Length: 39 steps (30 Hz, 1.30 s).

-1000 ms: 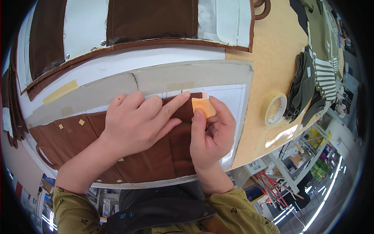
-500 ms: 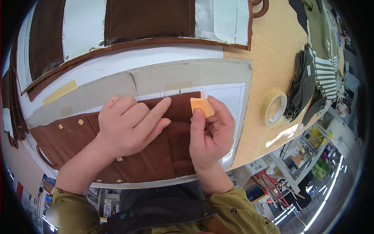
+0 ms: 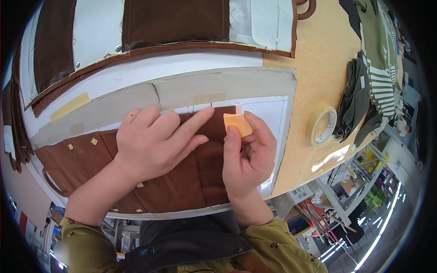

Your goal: The person aligns a brown fabric tote bag on a white template and secures it using small pieces of yellow tape. They repeatedly smooth the fabric and apply tape to the edges and handles to hold the bag in place for further processing.

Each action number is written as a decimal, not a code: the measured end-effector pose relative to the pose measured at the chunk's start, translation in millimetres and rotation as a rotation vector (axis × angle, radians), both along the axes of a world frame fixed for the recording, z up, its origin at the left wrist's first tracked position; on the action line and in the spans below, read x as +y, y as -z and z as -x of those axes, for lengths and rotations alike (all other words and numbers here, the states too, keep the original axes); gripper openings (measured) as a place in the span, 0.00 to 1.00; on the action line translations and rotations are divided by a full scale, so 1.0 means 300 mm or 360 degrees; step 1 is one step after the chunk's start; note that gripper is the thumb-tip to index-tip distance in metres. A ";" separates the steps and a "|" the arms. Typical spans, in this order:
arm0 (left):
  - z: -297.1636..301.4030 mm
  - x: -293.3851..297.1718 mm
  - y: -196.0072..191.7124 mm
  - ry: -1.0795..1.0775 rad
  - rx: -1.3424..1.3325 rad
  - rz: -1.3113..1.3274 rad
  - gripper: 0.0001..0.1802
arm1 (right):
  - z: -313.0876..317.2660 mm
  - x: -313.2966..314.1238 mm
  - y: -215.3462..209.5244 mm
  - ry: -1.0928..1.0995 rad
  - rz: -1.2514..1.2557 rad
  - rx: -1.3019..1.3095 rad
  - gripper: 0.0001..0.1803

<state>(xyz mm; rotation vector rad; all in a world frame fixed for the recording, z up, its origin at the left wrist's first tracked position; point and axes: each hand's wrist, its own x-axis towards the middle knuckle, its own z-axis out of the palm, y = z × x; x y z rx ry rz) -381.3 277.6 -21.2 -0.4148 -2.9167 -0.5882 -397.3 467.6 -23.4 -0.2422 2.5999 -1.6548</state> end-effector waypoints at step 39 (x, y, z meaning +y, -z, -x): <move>-0.005 -0.006 0.046 -0.0081 0.0255 -0.0131 0.18 | 0.024 -0.061 0.004 0.0004 -0.0464 0.0194 0.18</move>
